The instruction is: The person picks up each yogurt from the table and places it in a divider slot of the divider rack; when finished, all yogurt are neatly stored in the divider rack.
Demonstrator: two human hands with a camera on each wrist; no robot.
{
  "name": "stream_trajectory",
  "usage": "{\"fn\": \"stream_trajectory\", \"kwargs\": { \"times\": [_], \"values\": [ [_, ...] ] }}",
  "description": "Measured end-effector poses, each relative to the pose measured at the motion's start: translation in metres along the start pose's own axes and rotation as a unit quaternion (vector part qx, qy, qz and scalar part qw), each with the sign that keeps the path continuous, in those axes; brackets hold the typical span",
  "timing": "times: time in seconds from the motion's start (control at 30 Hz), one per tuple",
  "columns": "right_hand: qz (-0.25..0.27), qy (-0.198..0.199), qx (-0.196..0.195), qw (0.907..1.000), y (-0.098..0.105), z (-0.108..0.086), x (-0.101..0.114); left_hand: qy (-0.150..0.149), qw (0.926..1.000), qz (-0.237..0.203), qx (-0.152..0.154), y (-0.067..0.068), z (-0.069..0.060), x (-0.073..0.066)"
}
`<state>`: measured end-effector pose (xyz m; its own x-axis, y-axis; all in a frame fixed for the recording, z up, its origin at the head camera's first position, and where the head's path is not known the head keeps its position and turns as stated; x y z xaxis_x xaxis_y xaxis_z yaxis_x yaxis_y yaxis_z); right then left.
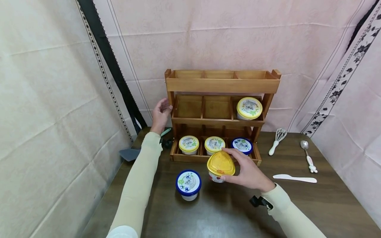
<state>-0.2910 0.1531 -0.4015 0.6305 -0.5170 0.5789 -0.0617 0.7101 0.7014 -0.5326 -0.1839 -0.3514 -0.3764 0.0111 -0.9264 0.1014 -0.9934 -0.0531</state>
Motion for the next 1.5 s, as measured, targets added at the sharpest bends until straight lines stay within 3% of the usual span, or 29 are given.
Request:
{"fn": "stream_trajectory", "kwargs": {
  "times": [0.4, 1.17, 1.5],
  "values": [
    [-0.004, 0.016, -0.038, 0.9991, 0.029, 0.021, 0.011, 0.009, 0.9999, -0.004, -0.005, 0.000, 0.003, 0.002],
    [-0.030, 0.033, -0.113, 0.9926, 0.090, 0.072, 0.028, -0.009, 0.9999, -0.002, -0.011, 0.000, 0.002, -0.002],
    [-0.040, 0.038, -0.151, 0.9870, 0.105, 0.092, 0.027, 0.001, 0.9999, 0.012, -0.008, -0.002, -0.001, -0.001]
  ]
}}
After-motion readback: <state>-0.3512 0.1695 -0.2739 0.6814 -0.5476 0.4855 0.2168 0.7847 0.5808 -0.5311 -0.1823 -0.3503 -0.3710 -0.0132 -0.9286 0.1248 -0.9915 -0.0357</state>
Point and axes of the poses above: each hand's wrist, its own z-axis towards the middle knuckle, its own y-axis out of the back of the hand, x = y × z, the point moved 10 cm from there along z, towards the middle knuckle, and after that the axes turned 4 degrees about y, right-handed, at the moved point
